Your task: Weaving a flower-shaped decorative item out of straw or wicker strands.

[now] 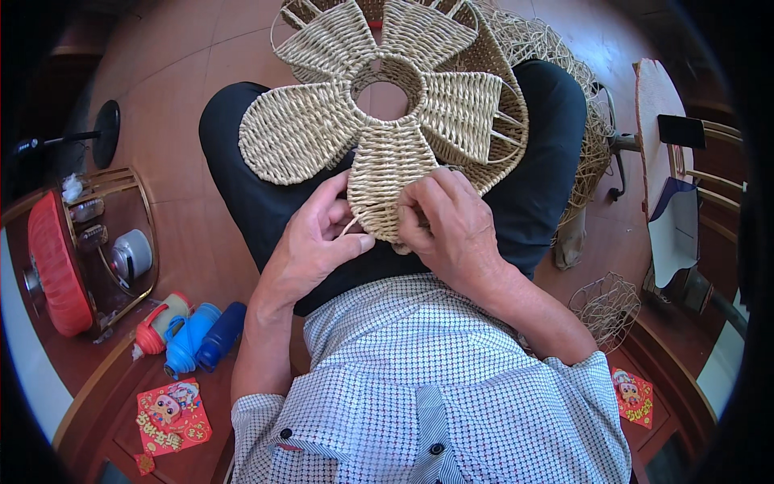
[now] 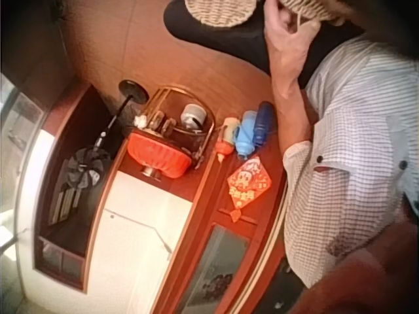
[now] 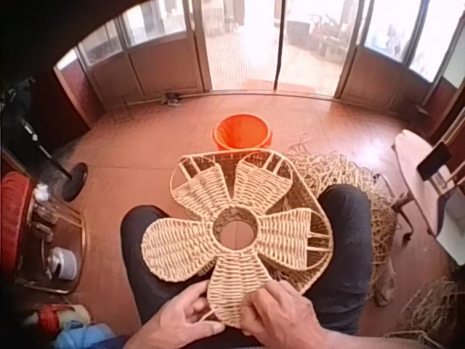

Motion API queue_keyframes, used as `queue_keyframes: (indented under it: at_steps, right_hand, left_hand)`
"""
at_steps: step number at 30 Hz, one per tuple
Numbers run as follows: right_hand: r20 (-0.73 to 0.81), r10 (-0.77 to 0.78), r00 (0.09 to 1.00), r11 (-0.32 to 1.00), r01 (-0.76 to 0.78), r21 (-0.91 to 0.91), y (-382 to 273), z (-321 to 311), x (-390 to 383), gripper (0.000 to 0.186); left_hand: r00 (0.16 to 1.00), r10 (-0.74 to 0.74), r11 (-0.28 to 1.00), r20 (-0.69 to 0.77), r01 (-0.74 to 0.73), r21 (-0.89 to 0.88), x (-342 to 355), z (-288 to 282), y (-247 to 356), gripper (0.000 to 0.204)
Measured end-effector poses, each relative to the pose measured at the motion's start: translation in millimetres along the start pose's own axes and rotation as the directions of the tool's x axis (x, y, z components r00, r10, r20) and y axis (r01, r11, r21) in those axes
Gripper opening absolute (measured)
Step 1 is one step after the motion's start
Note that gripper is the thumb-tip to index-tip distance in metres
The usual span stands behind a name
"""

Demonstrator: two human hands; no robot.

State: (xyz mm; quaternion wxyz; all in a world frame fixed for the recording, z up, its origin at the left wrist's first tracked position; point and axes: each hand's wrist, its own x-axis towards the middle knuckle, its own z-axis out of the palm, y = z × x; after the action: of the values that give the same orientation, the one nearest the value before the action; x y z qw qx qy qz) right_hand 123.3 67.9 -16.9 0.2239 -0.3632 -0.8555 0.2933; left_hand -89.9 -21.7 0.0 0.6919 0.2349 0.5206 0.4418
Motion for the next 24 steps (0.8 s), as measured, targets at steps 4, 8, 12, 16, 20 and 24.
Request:
queue_keyframes:
  at_steps: [4,8,12,16,20,24]
  right_hand:
    - [0.044,0.085,0.995,0.978,-0.092,0.187,4,-17,3,0.013]
    - [0.204,0.249,0.947,0.892,-0.306,0.332,1,-34,10,0.007]
    - [0.351,0.346,0.87,0.741,-0.482,0.467,5,-50,14,0.011]
    - [0.135,0.323,0.937,0.805,-0.347,0.481,16,-45,5,0.014]
    - [0.185,0.402,0.896,0.809,-0.443,0.386,18,-59,3,0.022]
    - [0.351,0.406,0.844,0.783,-0.519,0.343,22,-60,-1,0.05]
  left_hand:
    - [0.941,0.209,0.738,-0.266,0.027,0.675,-19,11,16,0.068]
    - [0.829,0.559,0.362,-0.009,-0.234,0.902,-9,33,14,0.041]
    - [0.824,0.566,0.466,0.015,-0.335,0.819,14,47,-5,0.027]
    - [0.86,0.504,0.632,-0.075,-0.308,0.711,17,48,-4,0.019]
    - [0.902,0.386,0.813,-0.191,-0.235,0.533,14,51,-1,0.015]
    - [0.912,0.308,0.826,-0.271,-0.116,0.551,12,58,5,0.012]
